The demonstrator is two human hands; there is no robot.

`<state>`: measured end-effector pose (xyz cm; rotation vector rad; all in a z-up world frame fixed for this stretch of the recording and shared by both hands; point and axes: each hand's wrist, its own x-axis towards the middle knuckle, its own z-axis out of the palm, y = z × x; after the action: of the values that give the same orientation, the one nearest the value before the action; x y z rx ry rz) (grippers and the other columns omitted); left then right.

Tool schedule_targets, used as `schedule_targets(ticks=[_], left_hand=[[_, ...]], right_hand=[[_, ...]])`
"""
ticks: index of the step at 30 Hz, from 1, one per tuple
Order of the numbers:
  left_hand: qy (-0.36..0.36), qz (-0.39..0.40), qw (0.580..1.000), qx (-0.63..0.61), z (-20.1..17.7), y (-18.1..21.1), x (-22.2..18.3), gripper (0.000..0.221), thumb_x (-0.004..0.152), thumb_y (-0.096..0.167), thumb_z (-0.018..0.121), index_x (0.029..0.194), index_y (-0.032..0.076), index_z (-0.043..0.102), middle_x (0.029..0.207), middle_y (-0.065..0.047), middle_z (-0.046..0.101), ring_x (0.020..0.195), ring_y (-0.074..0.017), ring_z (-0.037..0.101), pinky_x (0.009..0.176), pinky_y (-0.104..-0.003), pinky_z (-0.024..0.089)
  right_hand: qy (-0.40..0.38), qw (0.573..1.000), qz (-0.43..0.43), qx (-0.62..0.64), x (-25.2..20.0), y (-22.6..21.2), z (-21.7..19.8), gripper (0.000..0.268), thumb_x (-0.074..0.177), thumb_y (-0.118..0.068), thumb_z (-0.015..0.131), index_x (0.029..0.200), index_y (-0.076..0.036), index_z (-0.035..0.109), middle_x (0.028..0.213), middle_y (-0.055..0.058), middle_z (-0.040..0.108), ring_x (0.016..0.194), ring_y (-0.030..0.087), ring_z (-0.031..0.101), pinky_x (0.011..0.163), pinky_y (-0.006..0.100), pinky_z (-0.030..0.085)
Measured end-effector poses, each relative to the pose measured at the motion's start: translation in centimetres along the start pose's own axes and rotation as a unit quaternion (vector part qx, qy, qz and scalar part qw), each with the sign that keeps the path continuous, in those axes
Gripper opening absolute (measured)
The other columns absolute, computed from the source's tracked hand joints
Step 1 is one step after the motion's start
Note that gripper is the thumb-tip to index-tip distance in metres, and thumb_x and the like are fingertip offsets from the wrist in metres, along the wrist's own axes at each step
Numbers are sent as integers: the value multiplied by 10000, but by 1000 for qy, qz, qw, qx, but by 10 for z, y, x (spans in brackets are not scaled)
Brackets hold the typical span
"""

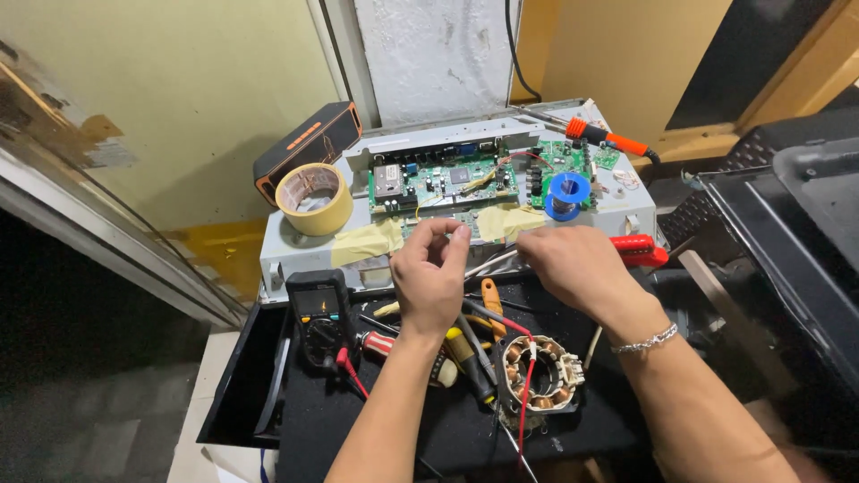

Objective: Soldering and testing electronic components on a circuit board using a soldering iron and multimeter.

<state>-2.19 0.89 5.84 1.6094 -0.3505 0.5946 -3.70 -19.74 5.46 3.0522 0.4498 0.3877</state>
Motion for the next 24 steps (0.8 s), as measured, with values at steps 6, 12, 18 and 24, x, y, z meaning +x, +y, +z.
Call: schedule_targets(ticks=[6, 12, 18, 24], left_hand=[[-19, -14, 1000, 3, 1, 0, -1, 64, 898, 170, 721, 868, 133, 765, 496, -8, 518, 478, -127, 510, 508, -289, 464], [-28, -19, 999, 16, 1, -1, -1, 68, 905, 178, 721, 874, 134, 762, 500, -15, 524, 485, -134, 513, 511, -295, 462], [-136, 22, 984, 116, -6, -4, -1, 57, 867, 202, 695, 871, 170, 742, 517, -12, 499, 515, -205, 560, 577, -332, 502], [-289, 82, 907, 294, 2, -33, -11, 167, 791, 148, 684, 956, 164, 696, 812, -66, 706, 860, -321, 713, 785, -436, 564]], right_hand=[[22, 997, -9, -79, 5, 11, 29, 117, 950, -350, 552, 890, -329, 650, 839, -106, 704, 825, 184, 718, 741, 375, 460], [-31, 999, 4, -11, 8, 4, 16, 111, 937, -320, 593, 920, -314, 703, 912, -86, 757, 926, 198, 728, 779, 398, 440], [-99, 995, 15, 1, 14, -1, -7, 130, 936, -355, 620, 884, -296, 724, 915, -66, 765, 919, 212, 728, 817, 393, 447], [-101, 995, 22, 12, 12, 0, -5, 133, 942, -355, 602, 884, -300, 708, 909, -76, 752, 924, 193, 724, 827, 382, 447]])
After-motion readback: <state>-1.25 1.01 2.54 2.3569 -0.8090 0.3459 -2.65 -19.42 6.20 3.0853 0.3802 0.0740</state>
